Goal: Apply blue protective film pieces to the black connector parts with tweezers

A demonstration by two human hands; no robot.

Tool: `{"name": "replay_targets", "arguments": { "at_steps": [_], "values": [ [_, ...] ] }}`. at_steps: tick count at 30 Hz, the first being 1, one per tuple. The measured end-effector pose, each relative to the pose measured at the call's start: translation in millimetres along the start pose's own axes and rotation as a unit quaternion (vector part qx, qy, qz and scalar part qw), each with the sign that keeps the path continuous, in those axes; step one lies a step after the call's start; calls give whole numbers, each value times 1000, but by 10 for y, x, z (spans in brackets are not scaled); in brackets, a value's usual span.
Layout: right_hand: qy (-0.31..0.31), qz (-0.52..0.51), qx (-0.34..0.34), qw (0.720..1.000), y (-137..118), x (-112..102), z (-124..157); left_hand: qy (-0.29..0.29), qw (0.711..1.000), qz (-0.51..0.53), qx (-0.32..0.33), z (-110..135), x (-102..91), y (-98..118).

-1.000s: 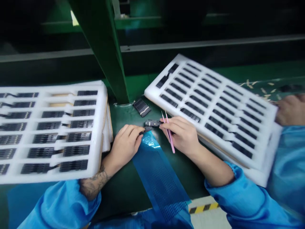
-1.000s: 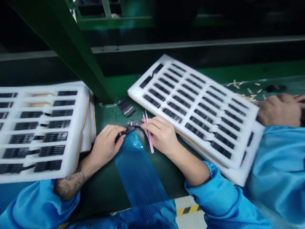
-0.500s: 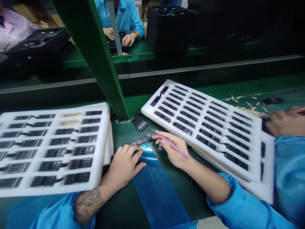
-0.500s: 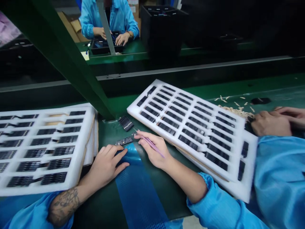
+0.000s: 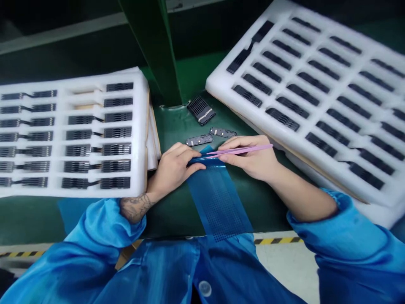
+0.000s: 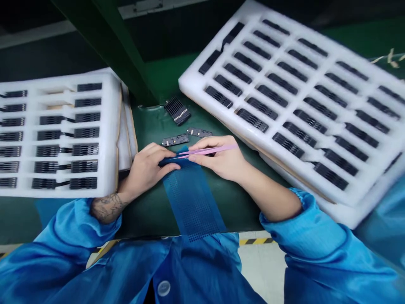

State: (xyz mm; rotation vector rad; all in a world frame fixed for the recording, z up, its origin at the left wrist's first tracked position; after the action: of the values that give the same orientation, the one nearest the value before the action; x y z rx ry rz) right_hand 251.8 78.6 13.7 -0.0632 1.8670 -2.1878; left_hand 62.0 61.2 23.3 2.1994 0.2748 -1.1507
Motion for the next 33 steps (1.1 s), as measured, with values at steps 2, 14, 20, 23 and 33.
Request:
{"name": "replay_targets", "arguments": {
  "at_steps": [2,14,20,23,33],
  "values": [
    [-8,-2,0,1000,-4,22,1,10,1000,1,11,0,-13,14],
    [-31,5,-10,999,-8,109,6,23,998,50,-23,-140,38,-23],
    [-25,6,0,1000,-10,119,7,24,998,56,-21,-167,50,-3],
    [-28,4,-1,1000,-14,132,12,22,998,54,-25,-158,49,-10],
    [-28,33,-13,999,-33,133,17,17,998,61,-21,-155,57,0]
  ]
}}
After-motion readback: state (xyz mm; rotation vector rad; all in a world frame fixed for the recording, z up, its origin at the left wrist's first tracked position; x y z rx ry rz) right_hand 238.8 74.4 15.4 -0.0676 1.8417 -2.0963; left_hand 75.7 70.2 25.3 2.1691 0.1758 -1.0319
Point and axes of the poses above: each hand's wrist, its own z-axis away from the middle knuckle, its own x-axis out of the palm, y = z × x, the point moved 7 cm from there along -z, towards the middle knuckle, and after that the axes turned 12 degrees about x, right-handed, at the moved point
